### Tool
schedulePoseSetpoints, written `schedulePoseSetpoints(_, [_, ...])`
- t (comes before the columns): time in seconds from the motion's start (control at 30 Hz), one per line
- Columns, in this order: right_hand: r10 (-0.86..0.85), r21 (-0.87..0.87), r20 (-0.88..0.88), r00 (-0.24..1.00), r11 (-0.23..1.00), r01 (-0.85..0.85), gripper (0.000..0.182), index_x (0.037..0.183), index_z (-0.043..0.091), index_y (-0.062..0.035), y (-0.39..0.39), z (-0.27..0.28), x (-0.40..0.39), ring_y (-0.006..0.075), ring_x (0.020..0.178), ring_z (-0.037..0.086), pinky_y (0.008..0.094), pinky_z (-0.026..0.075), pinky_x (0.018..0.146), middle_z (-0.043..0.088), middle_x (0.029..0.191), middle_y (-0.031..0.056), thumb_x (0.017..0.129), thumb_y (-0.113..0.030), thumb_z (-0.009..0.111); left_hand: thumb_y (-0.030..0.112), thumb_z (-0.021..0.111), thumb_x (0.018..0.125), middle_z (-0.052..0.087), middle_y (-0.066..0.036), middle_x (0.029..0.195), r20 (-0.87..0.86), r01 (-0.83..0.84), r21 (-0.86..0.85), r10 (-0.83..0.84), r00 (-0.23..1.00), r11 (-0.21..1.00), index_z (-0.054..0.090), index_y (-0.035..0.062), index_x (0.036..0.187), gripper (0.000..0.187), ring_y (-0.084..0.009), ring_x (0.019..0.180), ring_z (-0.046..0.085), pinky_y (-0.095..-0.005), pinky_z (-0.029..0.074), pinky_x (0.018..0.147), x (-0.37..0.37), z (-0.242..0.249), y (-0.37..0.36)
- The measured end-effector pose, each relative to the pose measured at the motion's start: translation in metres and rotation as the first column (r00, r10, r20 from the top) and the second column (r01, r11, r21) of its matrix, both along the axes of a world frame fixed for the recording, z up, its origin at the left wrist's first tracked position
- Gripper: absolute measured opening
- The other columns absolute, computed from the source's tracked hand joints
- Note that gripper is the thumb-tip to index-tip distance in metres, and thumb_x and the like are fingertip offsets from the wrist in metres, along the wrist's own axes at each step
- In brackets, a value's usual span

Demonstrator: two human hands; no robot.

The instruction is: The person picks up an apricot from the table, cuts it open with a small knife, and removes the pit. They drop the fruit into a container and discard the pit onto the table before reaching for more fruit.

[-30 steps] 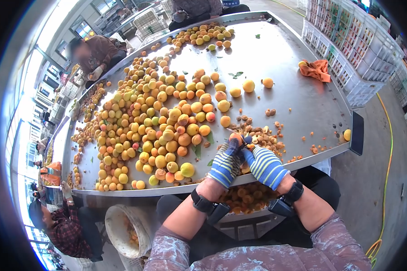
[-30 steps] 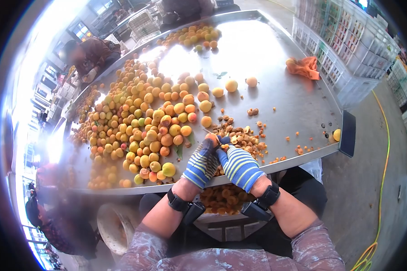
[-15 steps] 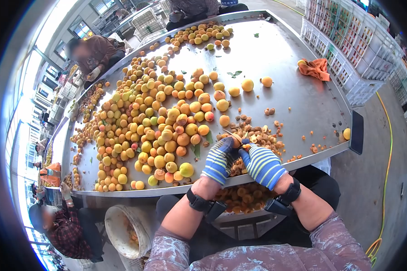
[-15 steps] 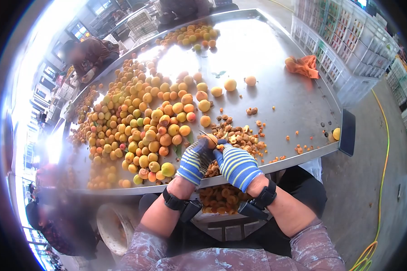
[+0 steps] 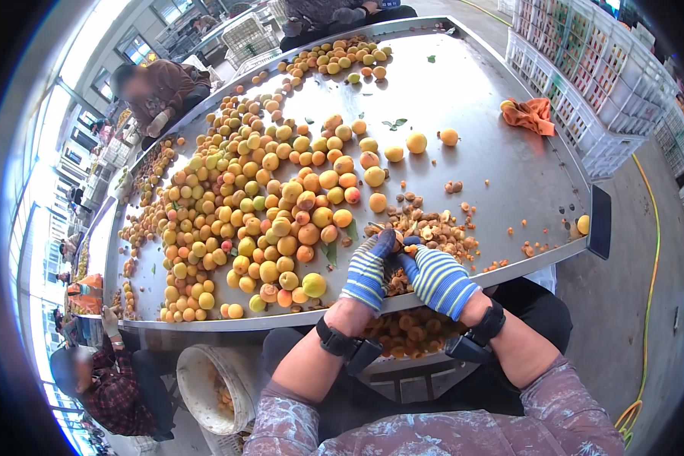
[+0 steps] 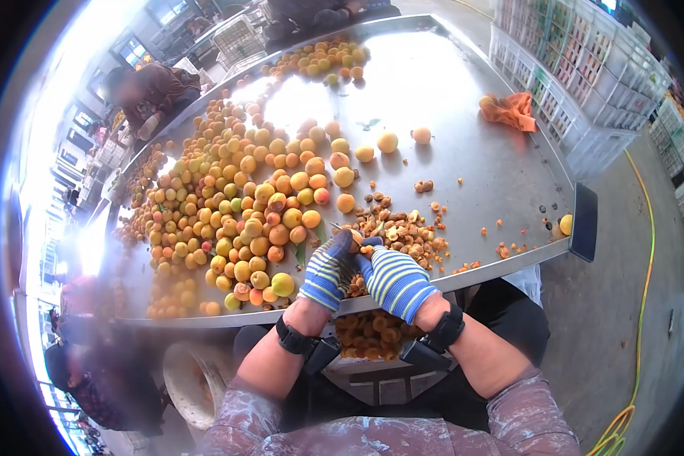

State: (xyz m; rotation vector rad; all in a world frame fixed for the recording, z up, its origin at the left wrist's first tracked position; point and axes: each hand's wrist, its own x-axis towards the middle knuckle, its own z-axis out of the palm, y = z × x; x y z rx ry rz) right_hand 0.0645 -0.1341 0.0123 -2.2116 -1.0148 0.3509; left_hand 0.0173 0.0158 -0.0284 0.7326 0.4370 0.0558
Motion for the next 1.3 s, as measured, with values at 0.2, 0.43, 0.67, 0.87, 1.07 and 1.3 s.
schedulePoseSetpoints(0.2, [0.132, 0.13, -0.068, 0.989, 0.984, -0.122, 0.02, 0.106, 0.061, 0.0001, -0.003, -0.009, 0.005, 0.0319, 0.07, 0.061, 0.041, 0.048, 0.059, 0.061, 0.08, 0.0168, 0.094, -0.013, 0.05, 0.027, 0.055, 0.096, 0.061, -0.024, 0.108, -0.017, -0.057, -0.02, 0.056, 0.998, 0.998, 0.054, -0.0055, 0.11, 0.035, -0.0331, 0.097, 0.063, -0.0413, 0.053, 0.087, 0.002, 0.002, -0.004])
schedulePoseSetpoints(0.43, [-0.059, 0.004, -0.013, 0.998, 0.998, 0.059, 0.028, 0.112, 0.054, -0.0002, 0.003, 0.015, -0.005, 0.0361, 0.071, 0.064, 0.0439, 0.051, 0.062, 0.064, 0.076, 0.0212, 0.096, -0.022, 0.049, 0.036, 0.052, 0.097, 0.062, -0.024, 0.109, 0.021, -0.021, -0.095, 0.023, 1.0, 0.995, 0.052, -0.0031, 0.113, 0.042, -0.0333, 0.1, 0.062, -0.0436, 0.05, 0.092, 0.001, 0.018, -0.004])
schedulePoseSetpoints(0.67, [-0.045, -0.027, -0.034, 0.998, 0.999, 0.044, 0.031, 0.098, 0.059, 0.0029, 0.006, 0.0, -0.005, 0.0368, 0.069, 0.063, 0.0437, 0.051, 0.062, 0.063, 0.072, 0.0211, 0.096, -0.026, 0.049, 0.046, 0.048, 0.096, 0.063, -0.023, 0.109, -0.073, -0.048, -0.275, 0.029, 0.997, 0.96, 0.055, -0.0018, 0.112, 0.05, -0.0338, 0.098, 0.062, -0.0419, 0.049, 0.094, -0.003, 0.026, -0.004])
schedulePoseSetpoints(0.87, [0.11, 0.175, 0.049, 0.993, 0.978, -0.117, 0.031, 0.093, 0.058, 0.0025, 0.005, -0.015, 0.0, 0.0354, 0.069, 0.062, 0.044, 0.049, 0.061, 0.062, 0.071, 0.0212, 0.096, -0.028, 0.05, 0.044, 0.056, 0.092, 0.064, -0.023, 0.107, 0.03, -0.037, -0.18, 0.043, 0.999, 0.983, 0.055, 0.0035, 0.11, 0.044, -0.0347, 0.105, 0.06, -0.0448, 0.049, 0.095, -0.002, 0.012, 0.005])
schedulePoseSetpoints(1.07, [-0.106, 0.036, 0.076, 0.991, 0.994, 0.103, 0.029, 0.093, 0.058, 0.0021, 0.001, 0.013, -0.007, 0.0341, 0.062, 0.063, 0.0415, 0.05, 0.056, 0.062, 0.067, 0.0195, 0.095, -0.026, 0.052, 0.038, 0.058, 0.093, 0.065, -0.024, 0.107, 0.1, -0.031, 0.098, 0.021, 0.995, 0.995, 0.059, -0.0001, 0.105, 0.041, -0.0344, 0.103, 0.063, -0.0437, 0.049, 0.095, -0.002, 0.022, 0.004])
schedulePoseSetpoints(1.3, [0.106, 0.06, 0.276, 0.955, 0.99, -0.127, 0.024, 0.108, 0.059, 0.0021, -0.01, -0.007, -0.002, 0.0318, 0.064, 0.062, 0.0418, 0.049, 0.055, 0.059, 0.073, 0.0188, 0.094, -0.015, 0.052, 0.035, 0.057, 0.094, 0.066, -0.019, 0.106, 0.13, -0.083, 0.479, 0.023, 0.991, 0.874, 0.058, -0.0008, 0.105, 0.038, -0.026, 0.103, 0.064, -0.0364, 0.048, 0.095, -0.002, 0.026, -0.002])
